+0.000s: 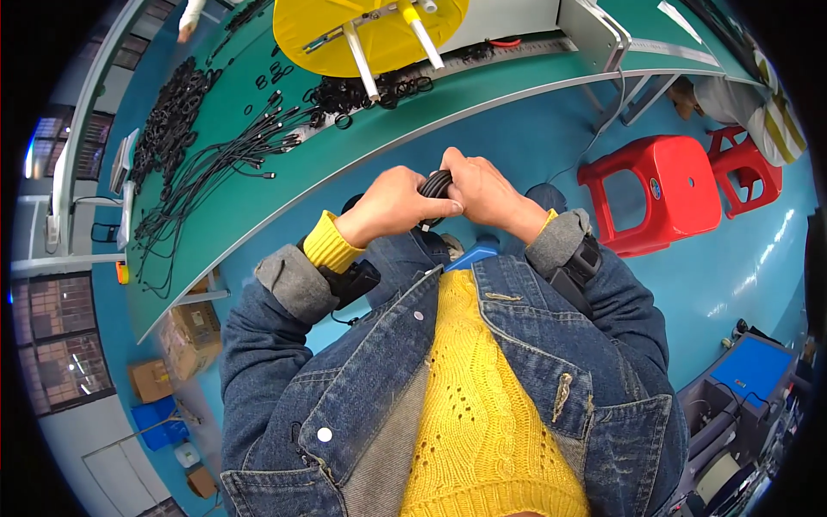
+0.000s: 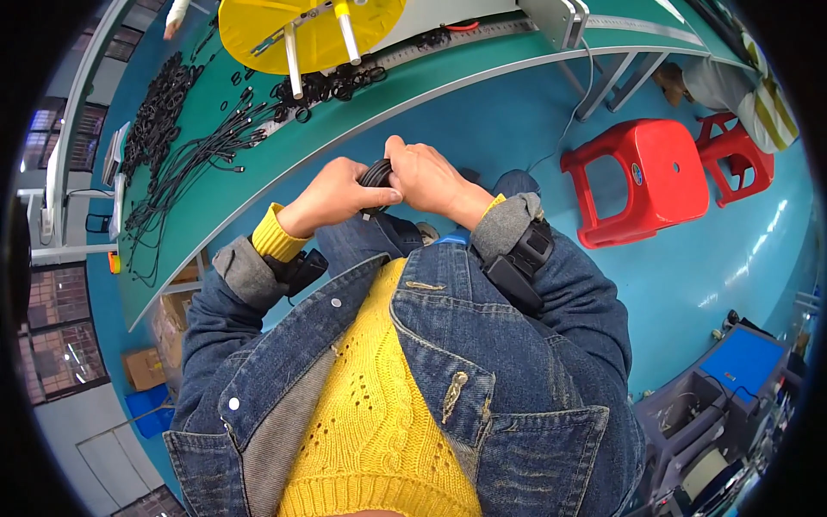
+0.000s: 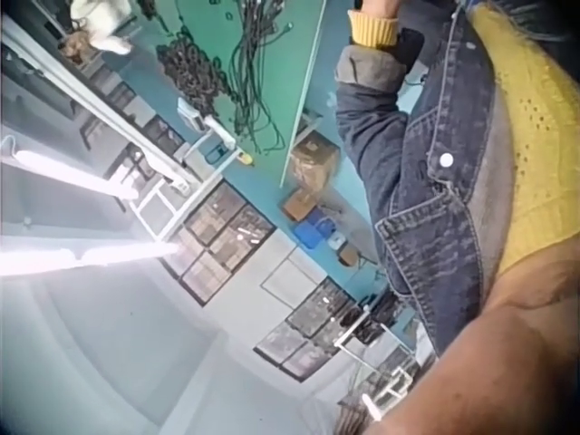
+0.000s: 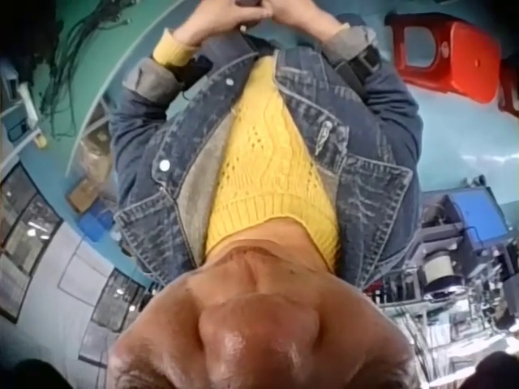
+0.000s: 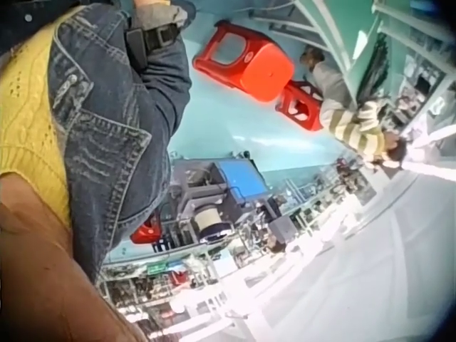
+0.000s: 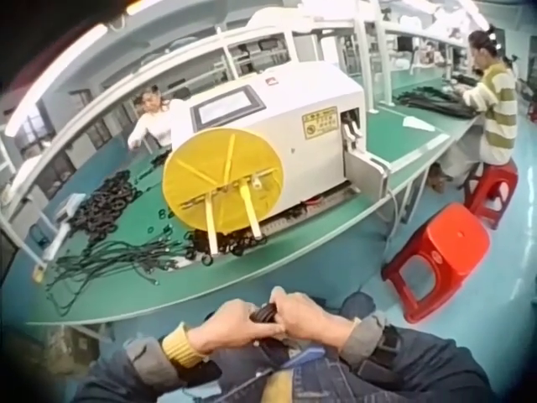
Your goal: Wind electrical cables onto a spooling and tying machine at a production workstation.
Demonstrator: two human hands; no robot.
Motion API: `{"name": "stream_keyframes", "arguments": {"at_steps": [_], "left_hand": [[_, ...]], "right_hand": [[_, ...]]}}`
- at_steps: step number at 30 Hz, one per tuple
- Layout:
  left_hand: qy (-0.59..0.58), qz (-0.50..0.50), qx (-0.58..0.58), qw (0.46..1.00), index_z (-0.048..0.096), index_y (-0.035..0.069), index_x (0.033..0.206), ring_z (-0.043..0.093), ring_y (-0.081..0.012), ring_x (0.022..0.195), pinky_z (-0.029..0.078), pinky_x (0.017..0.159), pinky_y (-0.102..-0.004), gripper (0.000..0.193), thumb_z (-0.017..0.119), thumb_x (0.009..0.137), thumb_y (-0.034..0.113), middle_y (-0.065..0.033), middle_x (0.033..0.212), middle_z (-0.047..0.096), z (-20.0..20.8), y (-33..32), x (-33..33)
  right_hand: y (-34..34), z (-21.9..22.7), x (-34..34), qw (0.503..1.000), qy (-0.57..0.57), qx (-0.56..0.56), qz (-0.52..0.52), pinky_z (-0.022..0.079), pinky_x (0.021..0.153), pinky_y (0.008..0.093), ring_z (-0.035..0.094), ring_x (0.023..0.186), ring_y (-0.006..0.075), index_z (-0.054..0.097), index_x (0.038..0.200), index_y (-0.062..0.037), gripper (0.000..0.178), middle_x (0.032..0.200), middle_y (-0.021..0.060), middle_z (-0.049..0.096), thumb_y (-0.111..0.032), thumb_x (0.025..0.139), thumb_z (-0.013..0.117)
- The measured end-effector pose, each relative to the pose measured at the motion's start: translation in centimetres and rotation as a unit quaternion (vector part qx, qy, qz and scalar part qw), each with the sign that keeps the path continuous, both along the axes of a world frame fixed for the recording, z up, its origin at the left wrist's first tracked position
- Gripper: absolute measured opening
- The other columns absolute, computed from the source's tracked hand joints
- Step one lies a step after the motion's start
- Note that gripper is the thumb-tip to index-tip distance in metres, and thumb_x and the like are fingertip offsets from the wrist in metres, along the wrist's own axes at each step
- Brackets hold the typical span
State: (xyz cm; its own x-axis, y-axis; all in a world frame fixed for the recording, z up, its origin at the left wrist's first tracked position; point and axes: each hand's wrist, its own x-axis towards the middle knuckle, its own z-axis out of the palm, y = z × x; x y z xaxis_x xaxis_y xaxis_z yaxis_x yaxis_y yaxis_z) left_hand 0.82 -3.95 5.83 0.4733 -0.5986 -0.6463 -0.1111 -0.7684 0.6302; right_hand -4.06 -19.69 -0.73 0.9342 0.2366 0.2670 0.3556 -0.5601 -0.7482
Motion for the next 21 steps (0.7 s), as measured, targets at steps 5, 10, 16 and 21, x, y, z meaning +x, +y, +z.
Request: {"name": "stream_keyframes", "arguments": {"at_steps": [5, 10, 16, 21], "left_hand": [[0.074, 0.104, -0.149, 0.981, 0.058, 0.003, 0.084, 0.054, -0.0095, 0.055, 0.041, 0.043, -0.0208, 0.028, 0.067, 0.076, 0.028, -0.0046, 0.07, 0.06, -0.1, -0.6, -1.4], [0.182, 0.115, -0.049, 0.975, 0.058, 0.002, 0.081, 0.053, -0.0085, 0.055, 0.041, 0.042, -0.0213, 0.025, 0.069, 0.074, 0.023, -0.0025, 0.065, 0.058, -0.3, -1.1, -1.7], [0.089, -0.02, 0.005, 0.996, 0.056, 0.002, 0.079, 0.054, -0.0095, 0.05, 0.043, 0.044, -0.0226, 0.022, 0.069, 0.073, 0.018, -0.0023, 0.058, 0.056, -2.2, -0.7, -2.1], [0.131, 0.01, -0.187, 0.974, 0.057, 0.001, 0.078, 0.054, -0.0096, 0.05, 0.044, 0.044, -0.0228, 0.02, 0.067, 0.074, 0.018, -0.0024, 0.059, 0.056, -3.1, 1.0, -2.6]], "right_hand": [[0.1, -0.3, -0.1, 0.999, -0.022, 0.022, -0.015, 0.045, 0.056, 0.0453, 0.057, 0.065, 0.0404, 0.041, 0.082, 0.0017, 0.02, 0.064, 0.0219, 0.057, -0.009, 0.071, 0.055], [0.2, 0.6, -0.8, 0.984, -0.032, -0.177, 0.017, 0.047, 0.054, 0.0435, 0.059, 0.059, 0.0362, 0.044, 0.08, -0.0001, 0.019, 0.058, 0.0167, 0.057, -0.012, 0.071, 0.056], [0.9, -0.7, -1.7, 0.967, -0.095, -0.232, 0.049, 0.048, 0.054, 0.0406, 0.06, 0.057, 0.0329, 0.046, 0.079, -0.0015, 0.019, 0.058, 0.0148, 0.058, -0.014, 0.07, 0.057], [1.5, -1.1, -2.0, 0.994, -0.004, 0.105, 0.003, 0.048, 0.053, 0.0387, 0.061, 0.06, 0.0314, 0.051, 0.084, -0.0021, 0.017, 0.066, 0.0164, 0.06, -0.008, 0.07, 0.057]]}}
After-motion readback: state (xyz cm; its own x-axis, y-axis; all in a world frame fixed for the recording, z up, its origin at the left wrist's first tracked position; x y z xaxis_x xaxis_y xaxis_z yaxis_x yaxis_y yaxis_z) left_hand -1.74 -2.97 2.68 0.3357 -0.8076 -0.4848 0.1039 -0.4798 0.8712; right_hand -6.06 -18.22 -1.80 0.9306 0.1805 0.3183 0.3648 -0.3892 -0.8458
